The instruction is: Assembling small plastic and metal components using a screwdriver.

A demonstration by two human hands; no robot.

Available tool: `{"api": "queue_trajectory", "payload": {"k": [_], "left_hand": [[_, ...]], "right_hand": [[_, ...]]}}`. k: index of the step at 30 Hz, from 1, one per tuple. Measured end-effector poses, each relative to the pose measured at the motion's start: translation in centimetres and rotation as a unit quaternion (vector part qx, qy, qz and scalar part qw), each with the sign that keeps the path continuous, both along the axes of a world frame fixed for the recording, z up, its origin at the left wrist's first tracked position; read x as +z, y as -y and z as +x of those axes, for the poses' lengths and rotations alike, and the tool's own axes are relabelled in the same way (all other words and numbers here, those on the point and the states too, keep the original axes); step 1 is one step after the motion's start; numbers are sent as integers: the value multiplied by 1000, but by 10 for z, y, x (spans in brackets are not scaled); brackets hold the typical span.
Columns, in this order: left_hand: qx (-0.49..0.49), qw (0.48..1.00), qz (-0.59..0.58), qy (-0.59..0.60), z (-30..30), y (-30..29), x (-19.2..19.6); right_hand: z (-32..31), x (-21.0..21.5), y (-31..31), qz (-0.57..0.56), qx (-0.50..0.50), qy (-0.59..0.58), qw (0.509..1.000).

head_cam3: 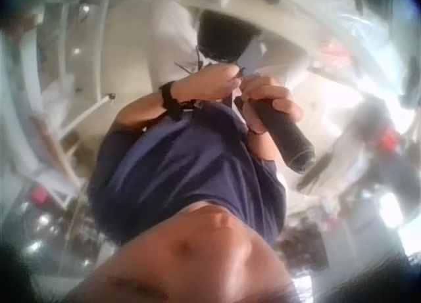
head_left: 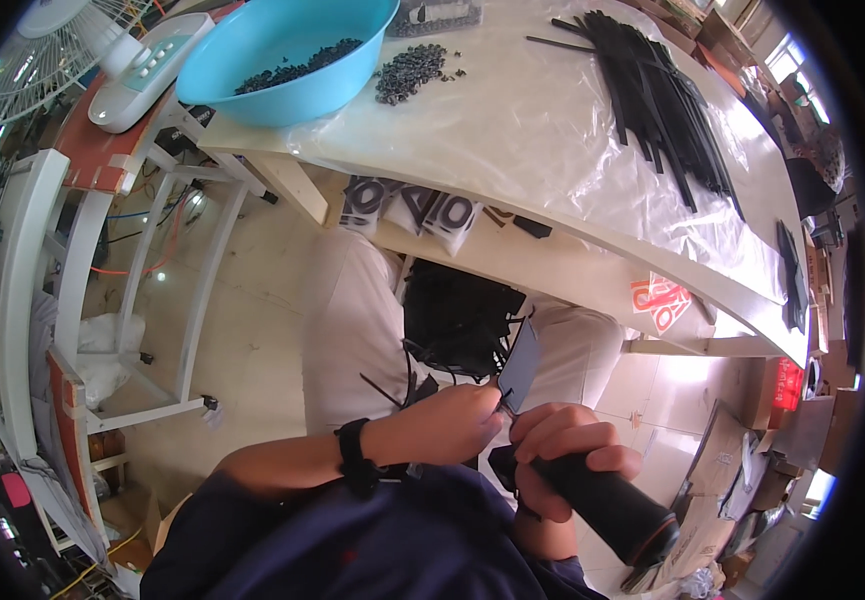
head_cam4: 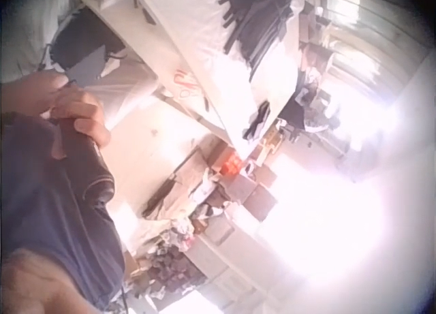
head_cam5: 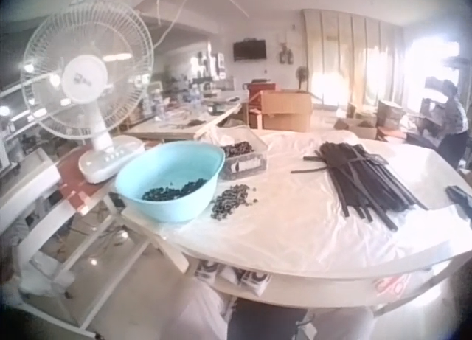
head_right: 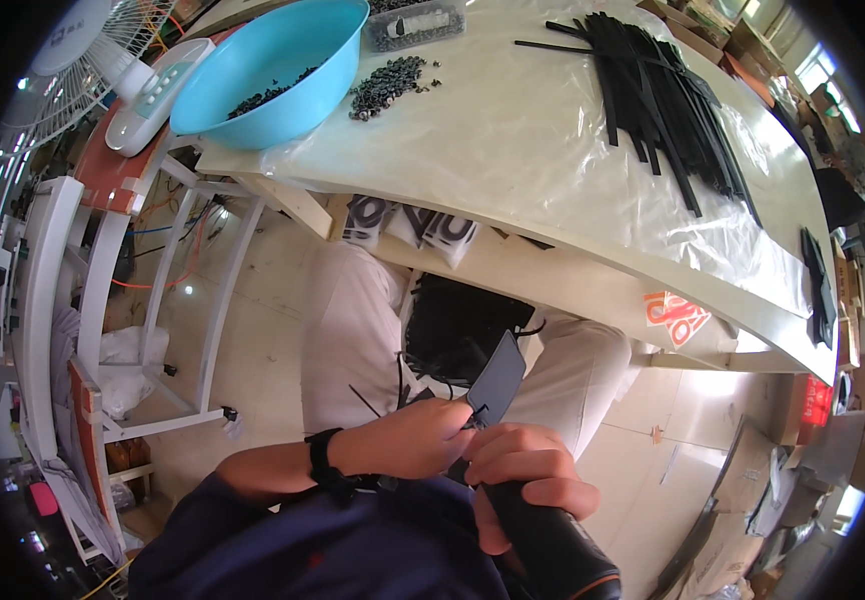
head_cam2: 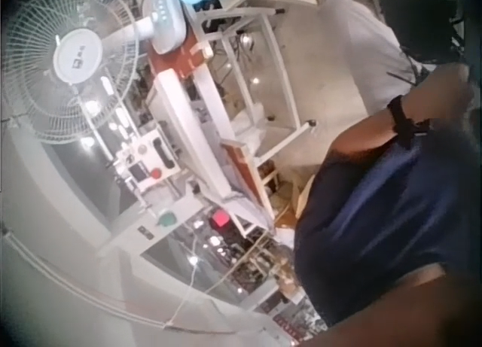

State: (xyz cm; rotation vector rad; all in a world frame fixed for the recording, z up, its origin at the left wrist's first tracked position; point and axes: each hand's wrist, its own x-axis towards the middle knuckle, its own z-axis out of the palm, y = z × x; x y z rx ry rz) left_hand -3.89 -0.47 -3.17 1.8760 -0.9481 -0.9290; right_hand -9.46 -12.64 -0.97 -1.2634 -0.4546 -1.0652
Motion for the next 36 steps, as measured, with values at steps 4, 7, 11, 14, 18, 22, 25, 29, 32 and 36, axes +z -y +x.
{"api": "queue_trajectory", "payload": {"k": [4,7,11,14,18,22,25,29,32,36], "left_hand": [[-12,989,101,103,18,7,-14],[-11,971,107,211,38,14,-34],[-22,956,112,272,69,32,-69],[-21,903,102,418,83,44,-70],[34,944,-65,321,87,63,-25],[-1,972,-76,223,90,88,85],[-21,923,-92,373,124,129,136],[-93,927,15,362,186,228,197],[-66,838,-48,539,256,306,169],[-57,771,-37,633,316,386,148]], "right_hand": [[-5,4,7,55,-60,-25,996],[-9,0,15,131,-82,-69,986],[-11,-11,25,194,-91,-85,973],[-9,-23,30,201,-118,-109,966],[2,-61,40,242,-114,-177,947],[13,-105,48,294,-102,-200,929],[17,-130,54,299,-90,-219,924],[20,-138,68,294,-112,-294,903],[23,-136,74,322,-98,-291,895],[21,-133,78,342,-102,-327,875]]}}
